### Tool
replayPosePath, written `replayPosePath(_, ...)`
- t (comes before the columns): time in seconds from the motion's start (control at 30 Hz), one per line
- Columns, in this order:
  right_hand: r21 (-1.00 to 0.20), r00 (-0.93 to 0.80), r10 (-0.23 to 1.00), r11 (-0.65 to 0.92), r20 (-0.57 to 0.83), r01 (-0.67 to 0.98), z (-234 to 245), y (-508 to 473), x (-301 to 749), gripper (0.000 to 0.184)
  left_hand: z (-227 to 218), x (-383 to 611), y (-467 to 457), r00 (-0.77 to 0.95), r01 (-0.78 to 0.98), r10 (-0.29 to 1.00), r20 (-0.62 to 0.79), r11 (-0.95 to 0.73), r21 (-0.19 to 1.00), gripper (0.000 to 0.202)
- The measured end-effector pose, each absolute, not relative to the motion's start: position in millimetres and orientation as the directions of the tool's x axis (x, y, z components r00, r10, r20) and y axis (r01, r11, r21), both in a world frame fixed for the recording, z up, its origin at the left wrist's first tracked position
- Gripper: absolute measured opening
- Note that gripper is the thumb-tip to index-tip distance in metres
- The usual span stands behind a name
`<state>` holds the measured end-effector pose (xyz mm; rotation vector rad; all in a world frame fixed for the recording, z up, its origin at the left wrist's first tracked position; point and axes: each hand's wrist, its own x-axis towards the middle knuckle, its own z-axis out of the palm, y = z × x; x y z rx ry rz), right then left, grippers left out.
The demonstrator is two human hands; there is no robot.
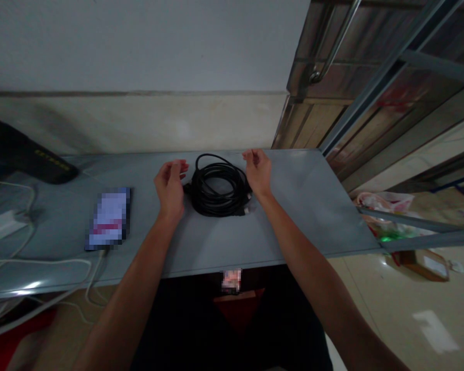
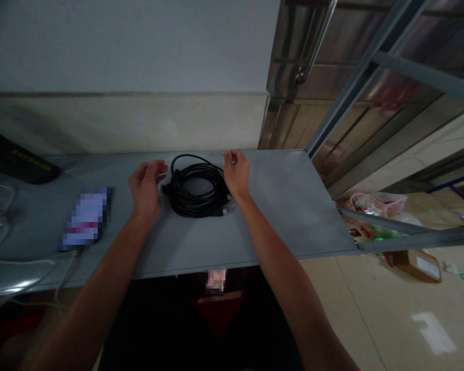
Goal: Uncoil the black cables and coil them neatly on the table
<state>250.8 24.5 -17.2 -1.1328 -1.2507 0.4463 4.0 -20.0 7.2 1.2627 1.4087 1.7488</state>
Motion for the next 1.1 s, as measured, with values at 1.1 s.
replayPosePath(1.1, -0.857, 0.282, 0.821, 0.41, 0.496, 0.311, -9.8, 17.9, 247.1, 0.058, 37.2, 20.3, -43.2, -0.438, 0.309, 0.734, 0.52, -0.421, 0.853, 0.038)
